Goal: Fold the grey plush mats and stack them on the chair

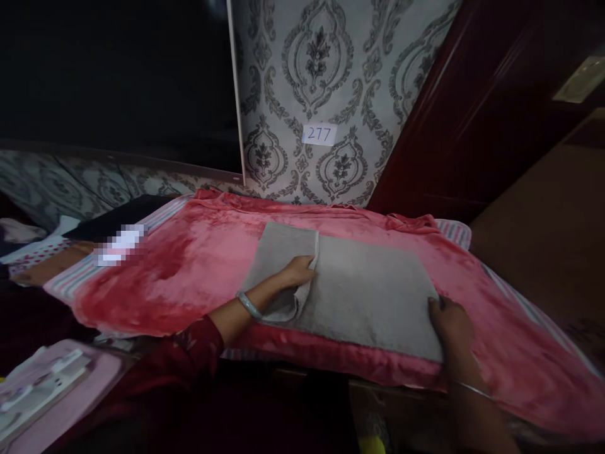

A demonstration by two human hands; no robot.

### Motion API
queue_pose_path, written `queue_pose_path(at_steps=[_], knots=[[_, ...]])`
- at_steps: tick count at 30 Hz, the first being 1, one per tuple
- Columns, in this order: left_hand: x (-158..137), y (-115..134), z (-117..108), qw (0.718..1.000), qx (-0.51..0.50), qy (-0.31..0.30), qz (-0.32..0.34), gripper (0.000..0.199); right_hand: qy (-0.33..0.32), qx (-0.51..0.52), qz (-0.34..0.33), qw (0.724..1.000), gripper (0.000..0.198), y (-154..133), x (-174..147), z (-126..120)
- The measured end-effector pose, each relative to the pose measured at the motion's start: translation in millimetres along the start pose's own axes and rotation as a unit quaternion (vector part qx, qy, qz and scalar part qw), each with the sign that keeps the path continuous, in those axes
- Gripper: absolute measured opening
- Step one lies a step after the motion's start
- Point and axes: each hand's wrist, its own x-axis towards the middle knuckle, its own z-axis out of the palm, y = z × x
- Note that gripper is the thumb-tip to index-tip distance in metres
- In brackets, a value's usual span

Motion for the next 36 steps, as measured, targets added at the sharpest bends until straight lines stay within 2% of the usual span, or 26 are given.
queue_pose_path(at_steps=[6,8,11,12,14,16,17,19,21,23,25,27,31,34,36], knots=[[-2.9,15.3,26.2,0.999,0.037,-0.009,-0.002,0.043,-0.004,0.009,0.006,1.000,0.062,-2.2,-1.0,0.5],[-11.0,17.0,26.8,0.999,0.037,-0.026,0.000,0.045,-0.001,0.013,0.006,1.000,0.062,-1.2,-1.1,0.0],[-30.0,9.5,5.3,0.999,0.016,-0.023,0.018,0.046,-0.011,0.015,-0.001,1.000,0.062,0.9,-1.5,-5.1],[-38.0,3.4,-7.0,1.000,0.007,0.008,0.018,0.045,-0.001,0.011,-0.005,1.000,0.061,0.0,-1.7,-8.1],[-56.0,-13.7,-34.4,0.993,-0.015,0.114,-0.010,0.043,0.049,0.007,-0.023,0.998,0.059,-8.4,-2.4,-14.8],[-75.1,-34.1,-58.6,0.971,-0.050,0.223,-0.073,0.045,0.094,0.039,-0.066,0.993,0.058,-30.0,-3.9,-20.0],[-84.3,-44.1,-67.3,0.959,-0.066,0.256,-0.101,0.046,0.090,0.075,-0.094,0.989,0.058,-46.6,-5.5,-21.4],[-100.3,-60.8,-75.5,0.946,-0.084,0.283,-0.136,0.049,0.021,0.169,-0.152,0.974,0.059,-89.5,-11.1,-21.1],[-111.3,-72.1,-72.9,0.945,-0.097,0.280,-0.139,0.055,-0.077,0.236,-0.196,0.949,0.060,-139.6,-20.5,-18.1],[-116.8,-78.3,-64.7,0.947,-0.119,0.269,-0.134,0.063,-0.153,0.249,-0.218,0.931,0.060,-188.2,-31.8,-14.5],[-118.4,-80.6,-56.9,0.950,-0.150,0.242,-0.130,0.070,-0.185,0.221,-0.238,0.927,0.059,-228.3,-42.1,-11.7],[-118.1,-80.5,-52.9,0.951,-0.183,0.210,-0.130,0.076,-0.185,0.193,-0.252,0.930,0.062,-256.7,-48.8,-8.6],[-117.5,-80.3,-52.9,0.949,-0.191,0.208,-0.141,0.084,-0.140,0.243,-0.268,0.922,0.063,-280.4,-51.5,4.9],[-117.1,-84.6,-52.2,0.953,-0.141,0.226,-0.143,0.087,-0.072,0.330,-0.281,0.898,0.053,-276.2,-49.4,21.5],[-116.2,-88.4,-49.7,0.957,-0.121,0.225,-0.137,0.089,-0.042,0.360,-0.263,0.894,0.049,-268.6,-47.8,32.4]])
